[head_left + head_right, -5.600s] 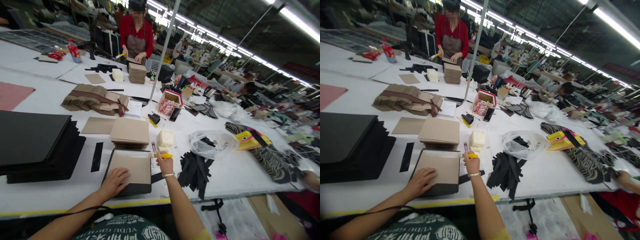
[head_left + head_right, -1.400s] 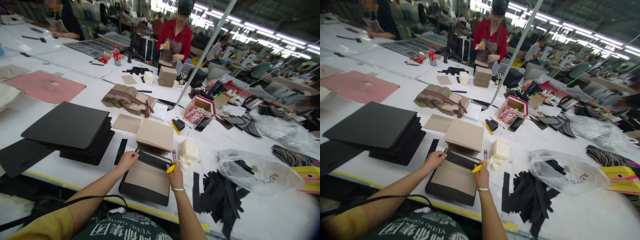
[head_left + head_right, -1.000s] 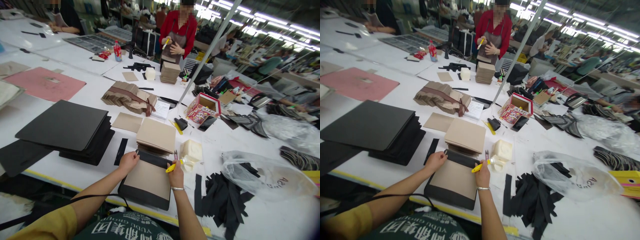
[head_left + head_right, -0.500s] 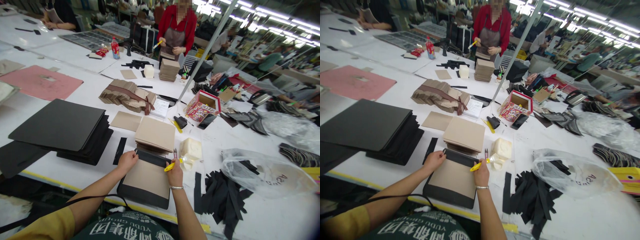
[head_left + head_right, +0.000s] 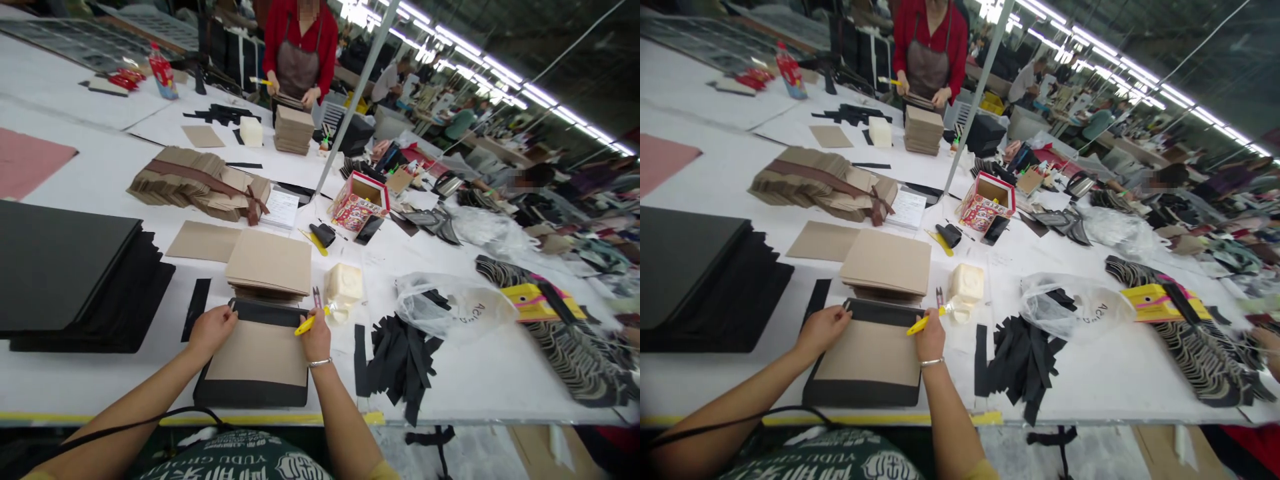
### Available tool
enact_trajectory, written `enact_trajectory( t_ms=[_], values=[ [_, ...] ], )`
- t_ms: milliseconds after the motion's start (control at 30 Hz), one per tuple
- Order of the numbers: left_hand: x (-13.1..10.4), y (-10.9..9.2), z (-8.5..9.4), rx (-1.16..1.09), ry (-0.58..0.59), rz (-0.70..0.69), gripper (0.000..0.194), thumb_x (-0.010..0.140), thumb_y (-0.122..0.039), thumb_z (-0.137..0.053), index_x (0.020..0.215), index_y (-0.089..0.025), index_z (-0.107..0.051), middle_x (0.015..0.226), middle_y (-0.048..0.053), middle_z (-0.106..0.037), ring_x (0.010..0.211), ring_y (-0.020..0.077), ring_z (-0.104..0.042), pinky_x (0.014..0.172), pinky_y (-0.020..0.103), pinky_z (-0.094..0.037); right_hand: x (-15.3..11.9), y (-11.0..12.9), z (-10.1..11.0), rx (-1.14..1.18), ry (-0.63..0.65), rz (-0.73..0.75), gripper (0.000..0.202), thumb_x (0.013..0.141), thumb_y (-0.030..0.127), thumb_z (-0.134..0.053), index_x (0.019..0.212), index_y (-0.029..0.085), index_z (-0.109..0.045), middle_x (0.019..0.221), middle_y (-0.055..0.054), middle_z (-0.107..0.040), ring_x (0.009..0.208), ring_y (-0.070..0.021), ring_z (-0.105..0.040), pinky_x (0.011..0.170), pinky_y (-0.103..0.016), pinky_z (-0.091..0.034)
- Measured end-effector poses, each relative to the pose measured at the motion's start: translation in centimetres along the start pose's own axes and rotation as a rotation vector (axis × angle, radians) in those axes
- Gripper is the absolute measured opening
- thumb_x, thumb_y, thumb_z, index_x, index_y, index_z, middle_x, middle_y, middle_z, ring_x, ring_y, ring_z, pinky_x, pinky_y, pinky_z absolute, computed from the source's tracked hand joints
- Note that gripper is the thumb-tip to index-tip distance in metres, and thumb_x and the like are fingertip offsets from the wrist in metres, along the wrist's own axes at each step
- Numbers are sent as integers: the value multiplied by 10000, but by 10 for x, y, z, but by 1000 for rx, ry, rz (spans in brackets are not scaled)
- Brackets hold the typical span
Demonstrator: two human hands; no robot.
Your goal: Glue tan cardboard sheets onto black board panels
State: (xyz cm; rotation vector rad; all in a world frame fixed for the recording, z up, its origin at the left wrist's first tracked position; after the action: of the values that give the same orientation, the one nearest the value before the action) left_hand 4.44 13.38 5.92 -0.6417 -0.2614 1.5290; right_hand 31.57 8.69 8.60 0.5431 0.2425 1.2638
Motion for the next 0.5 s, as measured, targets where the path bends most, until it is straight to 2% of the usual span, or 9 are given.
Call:
enact_trajectory(
  t_ms=[233,333,433,500],
  values=[
    [3,-3,-2,64,5,-14,304,786,-404,-389,572,-198,-454,576,0,-536,555,140,-491,515,228,-261,1,1,-8,-52,10,17,156,781,268,-462,922,201,-456,750,-11,-554,632,-148,-550,581,-250,-416],
    [3,5,1,114,17,-2,336,778,-466,-409,581,-200,-467,572,1,-534,550,147,-500,510,232,-280,3,-9,5,-62,-48,-12,226,778,302,-470,970,184,-454,822,-44,-569,717,-171,-566,622,-270,-434],
    [-5,5,21,175,-159,-65,341,776,-510,-423,711,-191,-526,692,38,-578,641,178,-543,563,255,-354,-3,-17,27,-44,-147,-22,246,815,318,-418,1004,165,-453,862,-68,-575,802,-189,-567,696,-309,-449],
    [-19,-11,30,189,-293,-234,332,806,-457,-413,873,-164,-554,862,90,-607,816,209,-564,701,289,-402,-12,-8,33,-13,-168,58,230,836,289,-389,1017,167,-462,899,-79,-587,853,-193,-562,748,-337,-450]
  ],
)
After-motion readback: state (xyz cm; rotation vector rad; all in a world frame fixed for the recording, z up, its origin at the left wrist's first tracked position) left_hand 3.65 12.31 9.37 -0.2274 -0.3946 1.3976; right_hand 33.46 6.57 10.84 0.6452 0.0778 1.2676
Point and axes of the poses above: each hand's wrist, its own x-axis towards the middle knuckle, its own z-axis out of the back of the hand, y = z × x, the point moved 10 cm from there along x, towards the middle knuckle
